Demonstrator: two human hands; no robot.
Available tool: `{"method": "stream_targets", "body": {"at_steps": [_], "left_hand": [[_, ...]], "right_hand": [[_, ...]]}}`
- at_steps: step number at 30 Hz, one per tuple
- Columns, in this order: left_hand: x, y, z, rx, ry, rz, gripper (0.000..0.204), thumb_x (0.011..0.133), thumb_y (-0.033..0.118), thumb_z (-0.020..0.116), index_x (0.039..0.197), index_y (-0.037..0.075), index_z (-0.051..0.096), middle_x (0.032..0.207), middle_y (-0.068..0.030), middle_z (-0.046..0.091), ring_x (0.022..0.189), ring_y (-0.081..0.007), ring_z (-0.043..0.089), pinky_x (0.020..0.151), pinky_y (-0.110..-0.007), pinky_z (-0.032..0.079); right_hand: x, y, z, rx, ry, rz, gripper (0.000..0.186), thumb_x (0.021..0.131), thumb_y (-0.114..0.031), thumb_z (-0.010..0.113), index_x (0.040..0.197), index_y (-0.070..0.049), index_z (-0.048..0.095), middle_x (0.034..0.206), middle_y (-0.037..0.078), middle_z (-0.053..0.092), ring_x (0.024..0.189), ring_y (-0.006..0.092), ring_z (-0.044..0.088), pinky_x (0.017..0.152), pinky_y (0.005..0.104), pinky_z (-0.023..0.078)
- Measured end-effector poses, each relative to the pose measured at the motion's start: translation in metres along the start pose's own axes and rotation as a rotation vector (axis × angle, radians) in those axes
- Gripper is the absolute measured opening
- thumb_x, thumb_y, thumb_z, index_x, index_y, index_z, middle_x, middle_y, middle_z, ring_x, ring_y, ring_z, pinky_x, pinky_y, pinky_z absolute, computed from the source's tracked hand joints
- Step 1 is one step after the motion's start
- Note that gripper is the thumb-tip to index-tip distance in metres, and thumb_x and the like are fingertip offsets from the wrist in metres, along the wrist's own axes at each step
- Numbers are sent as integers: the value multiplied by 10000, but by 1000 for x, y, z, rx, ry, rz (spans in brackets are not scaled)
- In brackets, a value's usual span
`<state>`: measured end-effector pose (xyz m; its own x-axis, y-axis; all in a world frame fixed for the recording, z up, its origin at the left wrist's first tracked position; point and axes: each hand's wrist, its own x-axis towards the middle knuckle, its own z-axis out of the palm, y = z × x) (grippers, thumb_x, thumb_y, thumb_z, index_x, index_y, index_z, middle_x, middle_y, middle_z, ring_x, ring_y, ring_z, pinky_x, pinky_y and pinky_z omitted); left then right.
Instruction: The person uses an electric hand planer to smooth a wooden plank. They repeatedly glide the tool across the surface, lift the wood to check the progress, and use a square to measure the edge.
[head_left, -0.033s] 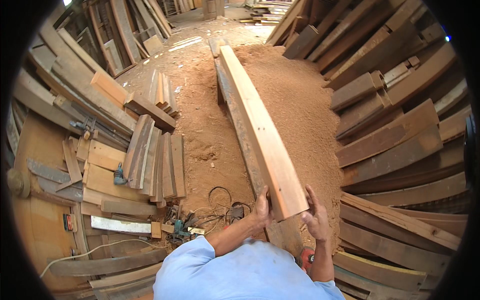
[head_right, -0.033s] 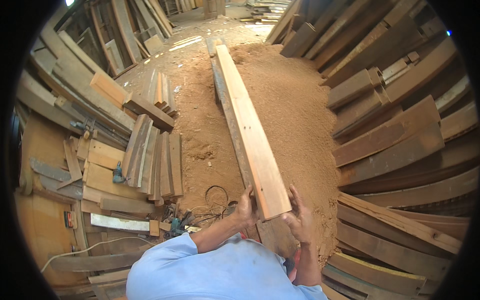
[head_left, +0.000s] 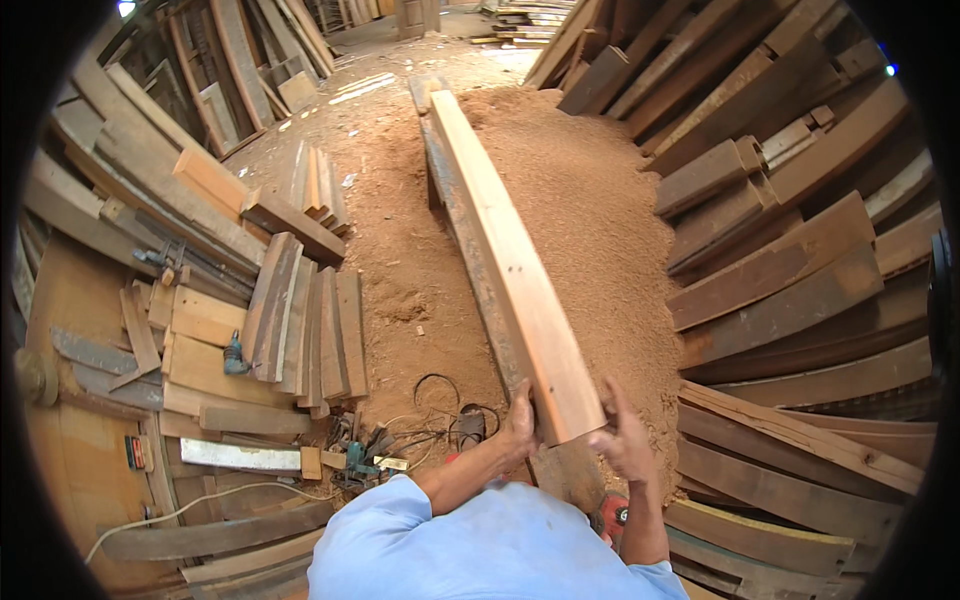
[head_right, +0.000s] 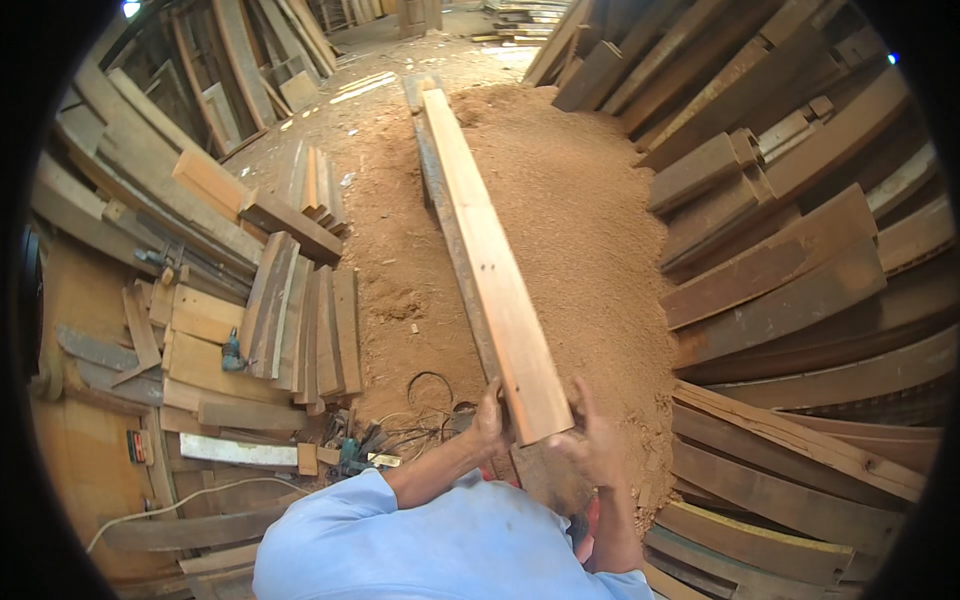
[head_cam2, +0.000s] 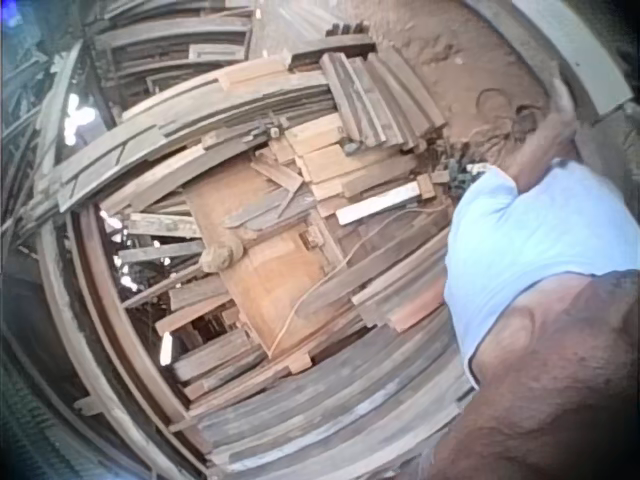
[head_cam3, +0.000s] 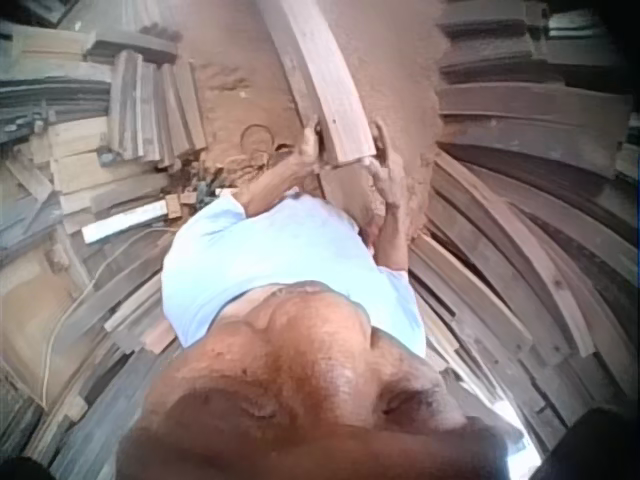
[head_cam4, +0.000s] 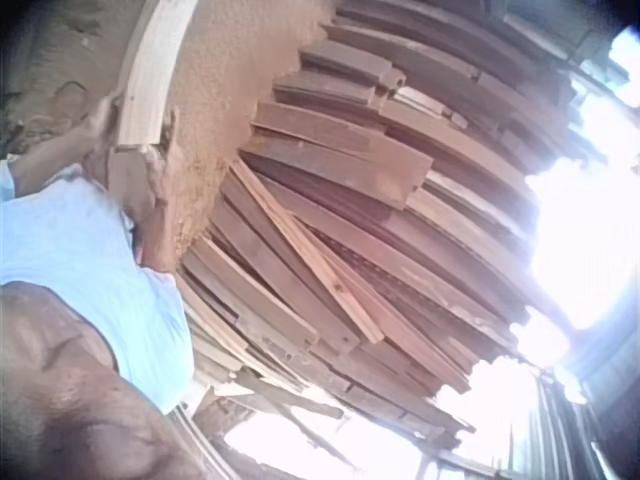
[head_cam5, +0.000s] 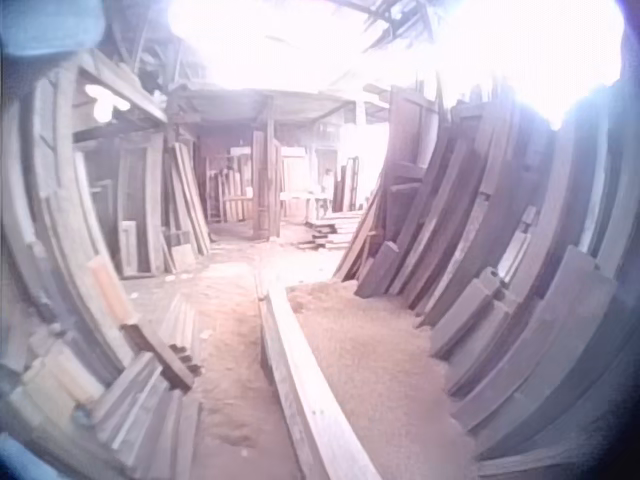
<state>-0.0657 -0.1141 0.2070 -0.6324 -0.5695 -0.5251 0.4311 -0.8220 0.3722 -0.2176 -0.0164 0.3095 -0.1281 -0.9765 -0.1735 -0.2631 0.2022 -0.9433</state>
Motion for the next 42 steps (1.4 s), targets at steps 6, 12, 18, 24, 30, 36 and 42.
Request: {"method": "stream_targets", "body": {"at_steps": [6, 12, 18, 24, 30, 36, 42], "left_hand": [[81, -96, -146, 145, 128, -9, 801, 1071, 624, 232, 1572, 7, 333, 1529, -217, 464, 1426, -352, 448, 1193, -479, 359], [83, -38, -140, 1338, 587, 195, 838, 1024, 542, 431, 1597, -36, 232, 1586, -356, 298, 1481, -501, 272, 1228, -567, 195], [102, -2, -77, 1694, 519, 449, 974, 899, 445, 654, 1626, 10, 174, 1631, -402, 75, 1515, -561, 117, 1229, -616, 155], [125, -26, -51, 1864, 636, 415, 1051, 841, 441, 738, 1645, 62, 178, 1620, -438, -83, 1506, -612, 73, 1216, -621, 213], [135, -32, -63, 1912, 735, 473, 1051, 828, 402, 746, 1659, 112, 172, 1634, -411, -105, 1506, -590, 123, 1165, -625, 322], [136, -32, -54, 1937, 759, 425, 1031, 840, 386, 730, 1660, 131, 159, 1632, -411, -116, 1513, -584, 113, 1106, -619, 404], [133, -26, -49, 1921, 753, 337, 1019, 861, 374, 714, 1664, 138, 133, 1630, -411, -126, 1513, -588, 106, 1103, -630, 403]], "right_hand": [[7, 39, 65, -722, -108, 273, 1138, 802, -364, 807, 1617, 54, 131, 1454, 397, 447, 1294, 541, 517, 1113, 523, 435], [14, 186, 93, -713, -72, 283, 1003, 849, -281, 737, 1609, 51, 173, 1425, 401, 479, 1308, 527, 513, 1116, 535, 419], [9, 196, 50, -394, -6, 319, 765, 899, -270, 667, 1535, 47, 384, 1384, 320, 584, 1297, 448, 572, 1105, 487, 446], [-132, 254, -29, -452, 422, 705, 585, 870, -314, 682, 1313, 64, 627, 1300, 299, 656, 1241, 412, 628, 1063, 445, 482], [-345, 295, -23, -75, 251, 1032, 619, 815, -434, 794, 1208, 37, 715, 1130, 246, 734, 1044, 368, 712, 879, 436, 554], [-370, 312, 75, -327, 478, 931, 509, 822, -296, 832, 1194, 10, 667, 1053, 166, 729, 924, 249, 695, 844, 405, 551], [-331, 284, 71, -173, 653, 774, 387, 799, -177, 820, 1109, -13, 656, 890, 112, 708, 797, 227, 703, 750, 400, 567]]}}
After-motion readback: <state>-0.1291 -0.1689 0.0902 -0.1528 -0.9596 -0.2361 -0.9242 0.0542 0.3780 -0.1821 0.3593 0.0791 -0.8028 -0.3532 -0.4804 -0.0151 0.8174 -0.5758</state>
